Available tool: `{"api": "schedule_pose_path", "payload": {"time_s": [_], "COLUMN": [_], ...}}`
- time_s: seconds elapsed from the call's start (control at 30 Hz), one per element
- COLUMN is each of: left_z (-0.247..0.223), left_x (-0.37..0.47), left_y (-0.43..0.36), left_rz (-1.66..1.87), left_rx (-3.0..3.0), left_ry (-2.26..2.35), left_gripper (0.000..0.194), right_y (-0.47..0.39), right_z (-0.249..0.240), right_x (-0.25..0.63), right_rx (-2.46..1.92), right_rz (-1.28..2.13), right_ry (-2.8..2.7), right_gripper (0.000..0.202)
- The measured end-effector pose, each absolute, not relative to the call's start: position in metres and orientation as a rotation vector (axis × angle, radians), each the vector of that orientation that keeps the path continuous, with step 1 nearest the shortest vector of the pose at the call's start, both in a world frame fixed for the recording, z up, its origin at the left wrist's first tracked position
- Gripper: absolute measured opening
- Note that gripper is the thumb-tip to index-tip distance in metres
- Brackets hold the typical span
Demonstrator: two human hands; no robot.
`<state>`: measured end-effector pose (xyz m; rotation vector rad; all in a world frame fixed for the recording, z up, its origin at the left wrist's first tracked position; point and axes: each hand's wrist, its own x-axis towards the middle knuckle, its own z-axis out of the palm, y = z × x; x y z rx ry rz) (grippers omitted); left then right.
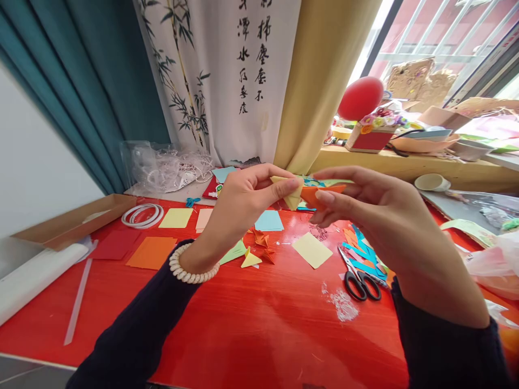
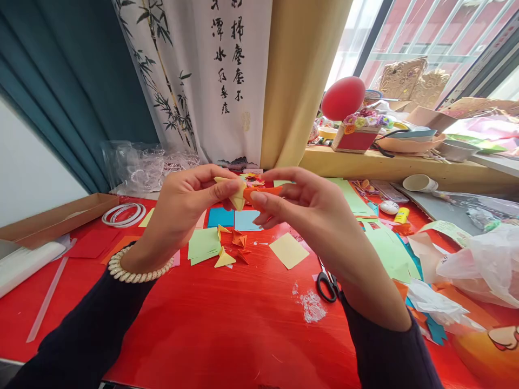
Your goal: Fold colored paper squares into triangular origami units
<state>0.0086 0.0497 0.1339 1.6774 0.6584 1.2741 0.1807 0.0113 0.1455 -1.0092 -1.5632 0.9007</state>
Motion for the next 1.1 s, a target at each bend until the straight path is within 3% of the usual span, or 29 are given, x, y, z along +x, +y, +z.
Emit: {"api": "schedule_pose_path", "payload": {"time_s": [0.07,0.57,1.1], "left_z": [0.1359,0.1363,0.1390], "left_x": [0.0078,0.0090,0.0040], "left_y": [0.0482,0.0489,0.0505], "left_rz": [1.252,1.203,1.149], "left_rx": [1.675,1.657,1.748], "left_ry": [0.672,0.719,0.784], "left_gripper": [0.016,0.021,0.027], "right_y": [0.0113,0.0115,0.0156], "right_z": [0.1463,0.1452,0.1460], "right_x": [0.1812,0.1740,0.1759], "right_rx": [-1.025,-1.078,-1.034], "right_rz": [0.951,0.779,0.839], "right_ry": [-1.575,-1.544,-1.559], "right_gripper": [0.014,0.013,0.011]}}
